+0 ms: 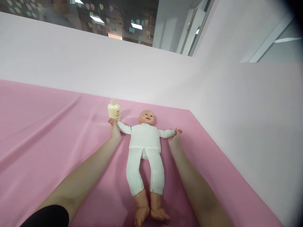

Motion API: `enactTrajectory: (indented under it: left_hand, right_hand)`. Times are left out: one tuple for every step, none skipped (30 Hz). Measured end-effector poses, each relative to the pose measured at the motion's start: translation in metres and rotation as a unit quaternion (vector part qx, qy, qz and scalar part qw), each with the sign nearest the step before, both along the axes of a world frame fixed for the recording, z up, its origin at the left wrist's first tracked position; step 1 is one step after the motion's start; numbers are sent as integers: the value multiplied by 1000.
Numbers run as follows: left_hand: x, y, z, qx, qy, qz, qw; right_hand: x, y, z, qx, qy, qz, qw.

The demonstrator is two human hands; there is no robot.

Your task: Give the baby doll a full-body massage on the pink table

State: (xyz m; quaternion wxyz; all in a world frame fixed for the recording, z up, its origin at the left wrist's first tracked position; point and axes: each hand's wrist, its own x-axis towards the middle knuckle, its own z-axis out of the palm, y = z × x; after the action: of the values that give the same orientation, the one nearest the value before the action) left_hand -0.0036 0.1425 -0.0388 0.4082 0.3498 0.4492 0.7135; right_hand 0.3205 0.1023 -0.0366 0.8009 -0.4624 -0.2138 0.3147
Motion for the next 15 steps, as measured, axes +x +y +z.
enactTrajectory:
  left_hand:
    - [2,-3,2,-11,12,19,1000]
    - [4,-7,5,-20,23,41,999]
    - [6,-12,8,-13,39,39,998]
    - [9,-18,12,3,60,24,998]
    - [11,-23,16,24,89,5,996]
    - [14,-28,19,57,154,-32,986]
    - [17,-33,22,96,227,-68,967]
    - [20,-37,24,129,301,-93,940]
    - [23,-41,26,156,375,-121,906]
    - [26,-43,28,175,439,-146,869]
    - [28,-46,28,187,489,-164,836]
    - [30,-47,29,194,523,-176,811]
    - [32,-49,29,197,541,-179,798]
    - [33,-50,30,196,543,-173,798]
    - [33,-50,30,192,532,-162,809]
  right_hand:
    - [-3,-2,1,1,-7,6,1000]
    - [-7,-5,3,2,-22,12,1000]
    - [-12,-9,6,4,-47,20,999]
    - [-17,-14,9,5,-87,31,996]
    - [-22,-18,12,11,-136,41,990]
    - [-28,-23,15,21,-188,57,980]
    - [-32,-28,18,28,-240,77,967]
    - [-36,-32,20,32,-294,103,950]
    - [-40,-35,21,31,-353,133,925]
    - [-43,-37,22,27,-415,162,895]
    - [-45,-39,23,23,-472,184,862]
    - [-47,-40,23,18,-517,195,833]
    - [-48,-41,23,15,-546,198,814]
    - [-48,-41,23,16,-556,197,808]
    - [-49,-40,22,18,-545,194,816]
